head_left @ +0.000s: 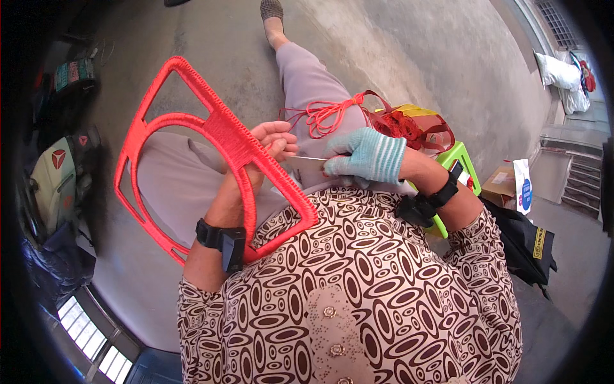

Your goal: Wrapping red plastic cord around a furniture frame.

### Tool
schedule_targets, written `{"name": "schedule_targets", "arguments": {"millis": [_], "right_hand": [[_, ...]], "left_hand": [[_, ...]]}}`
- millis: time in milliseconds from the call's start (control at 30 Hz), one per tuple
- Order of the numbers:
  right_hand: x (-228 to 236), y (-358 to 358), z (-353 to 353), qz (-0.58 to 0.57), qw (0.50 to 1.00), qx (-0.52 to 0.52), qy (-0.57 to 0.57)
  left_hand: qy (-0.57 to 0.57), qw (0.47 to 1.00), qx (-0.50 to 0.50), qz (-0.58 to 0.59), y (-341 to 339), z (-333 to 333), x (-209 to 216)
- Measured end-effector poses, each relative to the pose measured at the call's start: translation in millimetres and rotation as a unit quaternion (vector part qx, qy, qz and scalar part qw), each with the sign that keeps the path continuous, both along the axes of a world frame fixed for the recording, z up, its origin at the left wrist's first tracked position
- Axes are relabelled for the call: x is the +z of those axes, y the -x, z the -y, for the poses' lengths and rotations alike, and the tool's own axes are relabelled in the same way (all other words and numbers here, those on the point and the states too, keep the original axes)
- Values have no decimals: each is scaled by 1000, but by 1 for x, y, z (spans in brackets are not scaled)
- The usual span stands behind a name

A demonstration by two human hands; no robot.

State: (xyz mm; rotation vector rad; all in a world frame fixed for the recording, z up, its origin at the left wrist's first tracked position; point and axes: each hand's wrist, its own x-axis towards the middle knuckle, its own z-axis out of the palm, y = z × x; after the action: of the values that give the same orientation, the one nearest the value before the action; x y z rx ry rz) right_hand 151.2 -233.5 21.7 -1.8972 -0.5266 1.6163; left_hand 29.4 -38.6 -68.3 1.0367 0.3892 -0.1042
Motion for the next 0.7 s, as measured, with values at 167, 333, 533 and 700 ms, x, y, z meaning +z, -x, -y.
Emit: {"name": "schedule_targets", "arguments": {"millis": [167, 333, 533, 700], "right_hand": [[-6, 12, -20, -34, 996, -16, -84], [-15, 17, -29, -40, 985, -121, -117], [-19, 18, -21, 2, 983, -133, -127], [-83, -34, 39, 235, 957, -114, -128]], "left_hand": [[36, 997, -63, -18, 2, 1, -9], [24, 990, -124, -63, 5, 4, -4], [-123, 970, -188, -95, 11, 4, 24], [-32, 968, -237, -82, 8, 4, 27]]}}
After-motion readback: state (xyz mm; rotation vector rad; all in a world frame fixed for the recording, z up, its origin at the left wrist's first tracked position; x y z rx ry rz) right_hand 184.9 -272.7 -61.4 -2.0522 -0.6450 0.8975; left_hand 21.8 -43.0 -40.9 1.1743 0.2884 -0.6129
